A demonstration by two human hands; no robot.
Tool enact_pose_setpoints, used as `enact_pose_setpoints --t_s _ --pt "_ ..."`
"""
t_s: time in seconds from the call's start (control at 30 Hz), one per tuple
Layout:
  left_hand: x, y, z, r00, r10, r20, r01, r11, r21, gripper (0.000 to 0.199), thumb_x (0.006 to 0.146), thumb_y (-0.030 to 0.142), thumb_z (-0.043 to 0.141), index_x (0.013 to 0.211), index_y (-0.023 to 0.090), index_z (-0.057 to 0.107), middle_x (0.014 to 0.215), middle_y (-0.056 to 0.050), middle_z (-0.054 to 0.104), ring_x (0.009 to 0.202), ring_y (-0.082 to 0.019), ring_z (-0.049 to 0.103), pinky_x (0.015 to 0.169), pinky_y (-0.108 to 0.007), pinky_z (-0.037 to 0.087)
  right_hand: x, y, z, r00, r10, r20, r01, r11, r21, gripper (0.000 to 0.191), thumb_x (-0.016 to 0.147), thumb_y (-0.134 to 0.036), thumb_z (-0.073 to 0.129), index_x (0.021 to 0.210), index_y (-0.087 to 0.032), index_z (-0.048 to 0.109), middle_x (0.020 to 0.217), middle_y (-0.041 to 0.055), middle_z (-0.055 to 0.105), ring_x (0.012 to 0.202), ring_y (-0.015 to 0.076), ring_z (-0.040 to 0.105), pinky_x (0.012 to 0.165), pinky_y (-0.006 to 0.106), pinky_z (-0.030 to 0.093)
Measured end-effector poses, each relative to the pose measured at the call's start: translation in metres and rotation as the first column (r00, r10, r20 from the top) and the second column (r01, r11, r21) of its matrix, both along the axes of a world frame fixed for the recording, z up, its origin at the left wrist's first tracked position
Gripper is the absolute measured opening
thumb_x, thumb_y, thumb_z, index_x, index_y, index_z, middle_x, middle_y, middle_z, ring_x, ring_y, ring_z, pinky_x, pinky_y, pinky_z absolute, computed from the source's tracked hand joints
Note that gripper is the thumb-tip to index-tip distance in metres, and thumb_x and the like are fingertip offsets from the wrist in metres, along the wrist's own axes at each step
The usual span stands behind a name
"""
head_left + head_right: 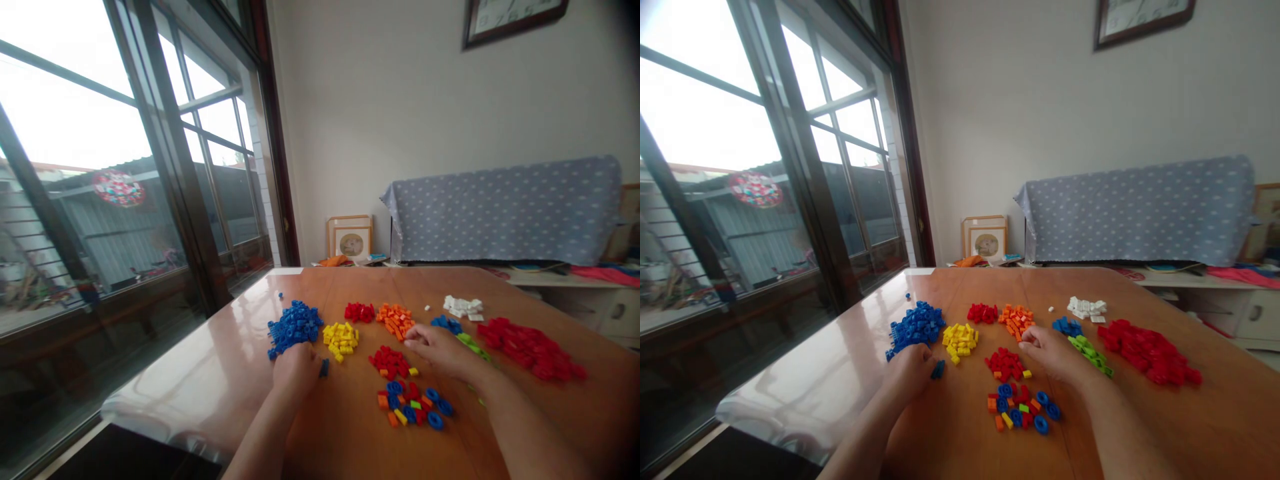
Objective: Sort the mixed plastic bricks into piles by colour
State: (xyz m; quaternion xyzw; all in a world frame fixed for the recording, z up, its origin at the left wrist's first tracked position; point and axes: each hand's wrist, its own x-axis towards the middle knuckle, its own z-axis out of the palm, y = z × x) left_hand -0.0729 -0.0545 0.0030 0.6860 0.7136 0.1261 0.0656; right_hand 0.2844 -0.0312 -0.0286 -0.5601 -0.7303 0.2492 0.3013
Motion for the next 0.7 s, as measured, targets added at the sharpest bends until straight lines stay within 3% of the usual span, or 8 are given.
enact_pose_setpoints --t_s 0.17,0.33,0.47,0.6,0.7 --pt "-0.001 0.003 -0.001 0.999 -0.034 -0.009 0.034 0.999 0.002 0.027 0.090 0.025 0.045 0.079 0.019 0.069 0.090 -0.009 0.072 0.078 -0.021 0.063 0.063 -0.028 0.035 0.003 0.002 -0.002 1.000 -0.001 -0.005 0.001 1.000 0.007 0.031 0.087 -0.046 0.057 0.096 -0.018 0.068 0.084 0.0032 0.071 0.076 0.0209 0.060 0.066 0.029 0.041" --pt "-0.001 0.011 -0.002 0.985 -0.172 0.025 0.170 0.984 0.054 0.024 0.088 0.017 0.046 0.087 0.018 0.070 0.100 -0.009 0.070 0.093 -0.020 0.063 0.073 -0.026 0.040 0.002 0.004 -0.002 1.000 0.002 -0.018 -0.002 1.000 -0.002 0.031 0.087 -0.045 0.057 0.097 -0.018 0.067 0.086 0.0035 0.071 0.077 0.0206 0.061 0.070 0.029 0.044" --pt "0.001 0.009 -0.005 0.982 -0.180 0.060 0.178 0.983 0.037 0.026 0.088 0.014 0.044 0.089 0.018 0.069 0.102 -0.010 0.070 0.095 -0.021 0.063 0.075 -0.026 0.041 0.000 -0.004 0.006 1.000 -0.007 0.004 0.007 1.000 -0.005 0.029 0.088 -0.044 0.056 0.095 -0.017 0.066 0.084 0.0033 0.069 0.078 0.0196 0.061 0.068 0.028 0.044" --pt "0.012 0.001 0.001 0.976 -0.209 0.058 0.202 0.973 0.109 0.024 0.085 0.012 0.046 0.093 0.018 0.067 0.103 -0.010 0.068 0.094 -0.021 0.063 0.075 -0.027 0.040 0.001 -0.018 0.016 1.000 0.011 -0.003 -0.012 0.981 -0.195 0.027 0.087 -0.044 0.057 0.089 -0.018 0.061 0.074 0.0018 0.066 0.066 0.0170 0.061 0.056 0.024 0.042" --pt "0.031 -0.009 0.009 0.943 -0.318 0.095 0.300 0.940 0.162 0.022 0.084 0.012 0.047 0.093 0.018 0.066 0.102 -0.008 0.067 0.093 -0.020 0.061 0.075 -0.026 0.041 0.001 -0.027 0.022 0.999 0.025 -0.020 -0.031 0.931 -0.364 0.025 0.085 -0.044 0.059 0.087 -0.019 0.056 0.069 0.0012 0.066 0.056 0.0154 0.061 0.050 0.023 0.042"
